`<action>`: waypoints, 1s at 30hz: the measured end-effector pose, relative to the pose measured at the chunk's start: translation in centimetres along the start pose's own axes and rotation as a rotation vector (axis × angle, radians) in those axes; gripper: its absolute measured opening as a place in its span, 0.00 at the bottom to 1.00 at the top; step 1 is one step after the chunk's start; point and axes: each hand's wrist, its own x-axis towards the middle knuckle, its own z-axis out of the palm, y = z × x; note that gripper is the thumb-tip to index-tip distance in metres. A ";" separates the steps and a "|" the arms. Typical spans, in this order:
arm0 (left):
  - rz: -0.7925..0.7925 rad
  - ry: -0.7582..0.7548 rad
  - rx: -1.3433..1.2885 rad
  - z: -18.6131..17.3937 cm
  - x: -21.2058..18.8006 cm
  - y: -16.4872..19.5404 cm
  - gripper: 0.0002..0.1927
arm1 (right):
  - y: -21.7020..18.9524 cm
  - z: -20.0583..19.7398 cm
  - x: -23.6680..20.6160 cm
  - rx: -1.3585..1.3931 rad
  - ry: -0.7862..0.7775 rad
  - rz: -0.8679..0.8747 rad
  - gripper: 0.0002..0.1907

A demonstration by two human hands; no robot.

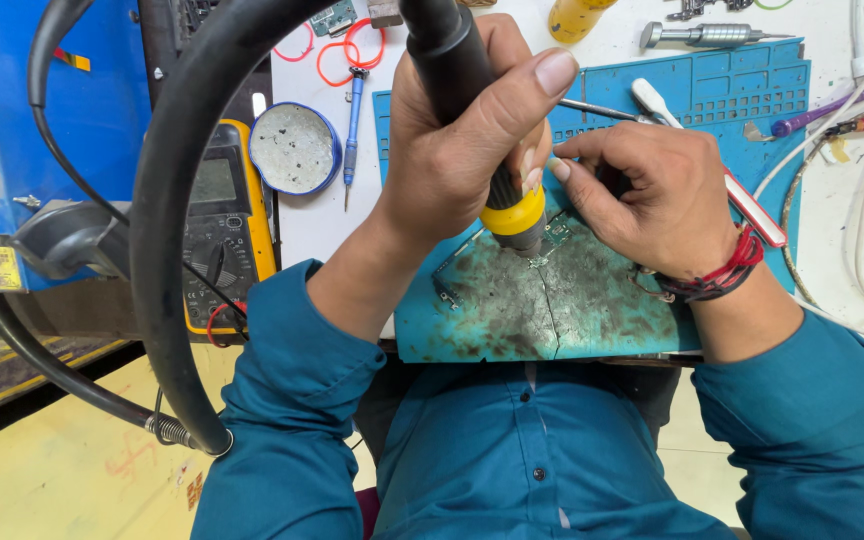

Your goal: The person cleans a phone motherboard with a cotton swab, then uses a hot air gun to heat the board and removes a small component with tweezers. They then use a soldering iron to rework the board's contacts while steadying it with tweezers.

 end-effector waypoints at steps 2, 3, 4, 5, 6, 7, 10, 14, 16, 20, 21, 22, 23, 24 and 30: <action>0.009 -0.015 -0.010 0.1 -0.1 -0.1 0.16 | 0.0 -0.1 0.0 0.000 -0.001 -0.002 0.05; 0.012 -0.020 -0.018 0.0 -0.1 -0.1 0.17 | -0.1 -0.1 0.0 0.001 -0.004 -0.001 0.05; 0.015 -0.025 -0.025 0.0 0.0 -0.1 0.18 | -0.1 -0.1 0.0 0.001 -0.006 0.001 0.05; 0.013 -0.025 -0.032 0.0 0.0 -0.2 0.18 | -0.1 -0.1 0.1 0.002 -0.007 0.003 0.05; 0.011 -0.022 -0.035 0.0 -0.1 -0.2 0.17 | -0.1 -0.1 0.1 0.003 -0.010 0.005 0.05; 0.008 -0.018 -0.039 0.0 -0.1 -0.2 0.16 | -0.1 -0.1 0.1 0.005 -0.010 0.005 0.05; 0.009 -0.007 -0.044 0.1 -0.1 -0.2 0.15 | -0.1 -0.1 0.0 0.011 -0.007 0.001 0.05; 0.017 0.005 -0.055 0.2 0.1 -0.3 0.17 | 0.0 -0.1 0.1 0.006 -0.010 0.005 0.05; 0.016 0.016 -0.048 0.3 0.0 -0.2 0.15 | 0.0 -0.1 0.0 0.005 -0.012 0.009 0.05; 0.027 0.037 -0.038 0.3 0.0 -0.2 0.13 | 0.0 -0.1 0.0 0.009 -0.007 0.011 0.05; 0.036 0.038 -0.040 0.3 0.0 -0.3 0.14 | 0.0 -0.1 0.0 0.011 -0.007 0.014 0.05; 0.044 0.039 -0.042 0.3 0.0 -0.3 0.15 | 0.1 -0.1 0.0 0.012 -0.004 0.014 0.05; 0.060 0.034 -0.049 0.3 0.1 -0.3 0.16 | 0.1 0.0 0.0 0.011 -0.001 0.015 0.05; 0.060 0.039 -0.049 0.2 0.1 -0.3 0.16 | 0.1 0.0 -0.1 0.011 0.003 0.015 0.05; 0.063 0.068 -0.028 0.2 0.2 -0.2 0.11 | 0.1 -0.1 -0.1 0.008 -0.001 0.032 0.05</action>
